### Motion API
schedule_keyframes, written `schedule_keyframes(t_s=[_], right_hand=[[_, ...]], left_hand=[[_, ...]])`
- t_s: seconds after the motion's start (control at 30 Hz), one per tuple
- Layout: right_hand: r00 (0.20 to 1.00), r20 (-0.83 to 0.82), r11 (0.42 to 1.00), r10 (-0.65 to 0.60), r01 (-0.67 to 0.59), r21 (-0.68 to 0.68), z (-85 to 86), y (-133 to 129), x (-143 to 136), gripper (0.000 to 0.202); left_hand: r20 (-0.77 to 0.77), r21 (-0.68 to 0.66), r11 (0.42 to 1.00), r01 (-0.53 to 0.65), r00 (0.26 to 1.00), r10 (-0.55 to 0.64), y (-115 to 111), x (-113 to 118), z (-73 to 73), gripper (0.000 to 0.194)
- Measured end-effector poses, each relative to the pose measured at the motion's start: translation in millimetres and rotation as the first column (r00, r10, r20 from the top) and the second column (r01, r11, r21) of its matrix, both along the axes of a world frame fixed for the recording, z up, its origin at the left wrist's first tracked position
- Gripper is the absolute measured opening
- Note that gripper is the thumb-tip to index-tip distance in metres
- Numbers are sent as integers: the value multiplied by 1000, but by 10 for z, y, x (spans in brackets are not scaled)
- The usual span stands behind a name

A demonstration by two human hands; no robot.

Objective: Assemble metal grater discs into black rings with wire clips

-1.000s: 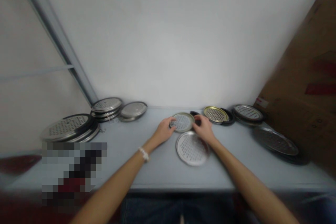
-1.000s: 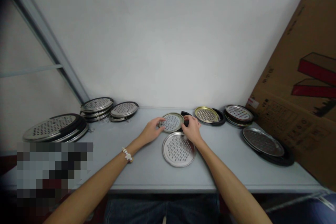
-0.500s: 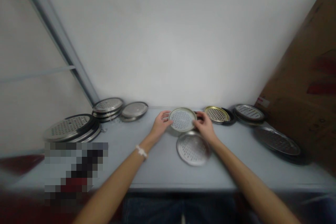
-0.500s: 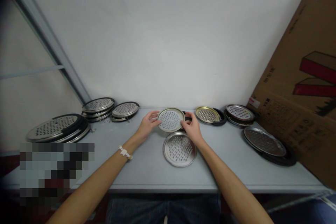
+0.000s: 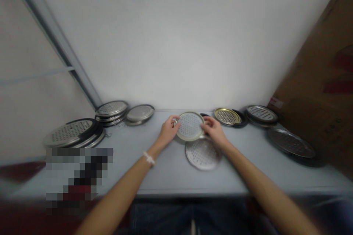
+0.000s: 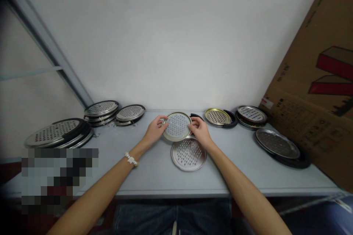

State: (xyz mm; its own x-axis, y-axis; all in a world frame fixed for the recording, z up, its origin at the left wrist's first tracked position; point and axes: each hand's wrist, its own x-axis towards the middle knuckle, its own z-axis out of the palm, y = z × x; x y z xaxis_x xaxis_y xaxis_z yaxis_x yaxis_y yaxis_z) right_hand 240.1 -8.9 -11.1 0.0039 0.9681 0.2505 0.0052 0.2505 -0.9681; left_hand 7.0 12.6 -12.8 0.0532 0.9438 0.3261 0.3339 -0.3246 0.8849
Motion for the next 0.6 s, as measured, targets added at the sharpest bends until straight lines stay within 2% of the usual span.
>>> schedule_keyframes(t_s=[0.23, 0.6], right_hand=[[1000, -9, 1000, 8, -8, -11, 7, -3, -3, 40], [1000, 3, 1000, -9, 9, -25, 1, 12, 4, 41]], left_hand=[[-102, 44, 998, -41, 994, 46, -19, 4, 21, 21], [-174, 53, 998, -14, 984, 23, -23, -4, 35, 19]])
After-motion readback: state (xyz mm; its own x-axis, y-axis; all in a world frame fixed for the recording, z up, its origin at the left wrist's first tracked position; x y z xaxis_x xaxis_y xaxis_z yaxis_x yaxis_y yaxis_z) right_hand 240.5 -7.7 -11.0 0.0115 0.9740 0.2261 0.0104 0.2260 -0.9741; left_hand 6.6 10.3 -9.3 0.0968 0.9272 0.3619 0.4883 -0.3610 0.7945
